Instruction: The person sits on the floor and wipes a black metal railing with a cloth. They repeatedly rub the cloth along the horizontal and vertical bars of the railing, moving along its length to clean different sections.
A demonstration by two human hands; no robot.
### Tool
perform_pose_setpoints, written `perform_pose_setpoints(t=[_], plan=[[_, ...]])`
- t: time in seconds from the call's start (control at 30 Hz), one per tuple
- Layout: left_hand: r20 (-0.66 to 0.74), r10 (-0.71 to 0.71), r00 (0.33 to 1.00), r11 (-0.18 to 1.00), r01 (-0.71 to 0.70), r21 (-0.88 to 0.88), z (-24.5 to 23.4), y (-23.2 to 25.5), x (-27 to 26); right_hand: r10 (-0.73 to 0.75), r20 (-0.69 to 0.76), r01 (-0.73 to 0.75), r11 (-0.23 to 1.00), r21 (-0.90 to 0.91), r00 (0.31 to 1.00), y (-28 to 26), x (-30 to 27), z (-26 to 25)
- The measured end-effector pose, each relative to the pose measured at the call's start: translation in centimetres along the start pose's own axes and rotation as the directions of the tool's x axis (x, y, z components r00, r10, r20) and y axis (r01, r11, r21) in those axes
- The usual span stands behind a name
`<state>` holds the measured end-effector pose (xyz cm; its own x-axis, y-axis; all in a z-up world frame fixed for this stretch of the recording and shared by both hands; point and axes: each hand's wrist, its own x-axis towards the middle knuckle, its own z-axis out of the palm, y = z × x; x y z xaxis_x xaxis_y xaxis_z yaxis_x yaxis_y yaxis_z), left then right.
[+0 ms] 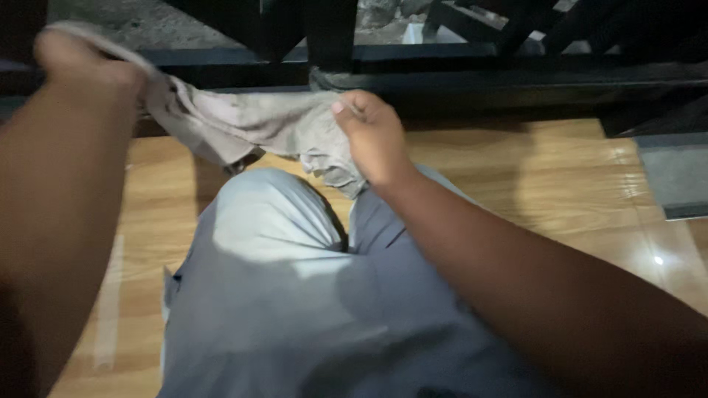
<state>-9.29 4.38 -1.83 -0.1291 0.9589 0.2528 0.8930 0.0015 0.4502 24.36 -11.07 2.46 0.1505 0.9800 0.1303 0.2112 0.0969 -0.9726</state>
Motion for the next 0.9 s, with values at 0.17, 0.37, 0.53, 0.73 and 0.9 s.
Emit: perform_pose_setpoints(t=[0.17, 0.37, 0.53, 0.73, 0.9], plan=[[-0.024, 0.113, 0.993, 0.992, -0.114, -0.056, 0.9, 4.1, -2.0, -0.03, -0.007, 0.031, 0.993, 0.117, 1.0, 0.0, 0.3, 0.0], [0.001, 0.273, 0.962, 0.956, -0.271, -0.111, 2.8, 9.8, -4.8, -0.03, -0.118, 0.044, 0.992, 0.118, 0.993, -0.3, 0.1, -0.7], [-0.007, 0.201, 0.98, 0.977, -0.201, -0.066, 2.2, 7.9, -2.4, -0.003, -0.15, 0.021, 0.993, 0.118, 0.989, -0.1, 0.0, -1.0], [-0.047, -0.032, 0.998, 0.999, 0.031, -0.016, -1.3, -0.9, 0.0, 0.009, -0.125, 0.0, 0.997, 0.071, 0.992, -0.6, -0.3, -0.7], [-0.099, -0.079, 0.992, 0.994, 0.07, -0.088, -2.4, -4.3, 0.5, -0.099, -0.018, 0.098, 0.994, -0.057, 0.995, -0.5, -0.4, 1.0]])
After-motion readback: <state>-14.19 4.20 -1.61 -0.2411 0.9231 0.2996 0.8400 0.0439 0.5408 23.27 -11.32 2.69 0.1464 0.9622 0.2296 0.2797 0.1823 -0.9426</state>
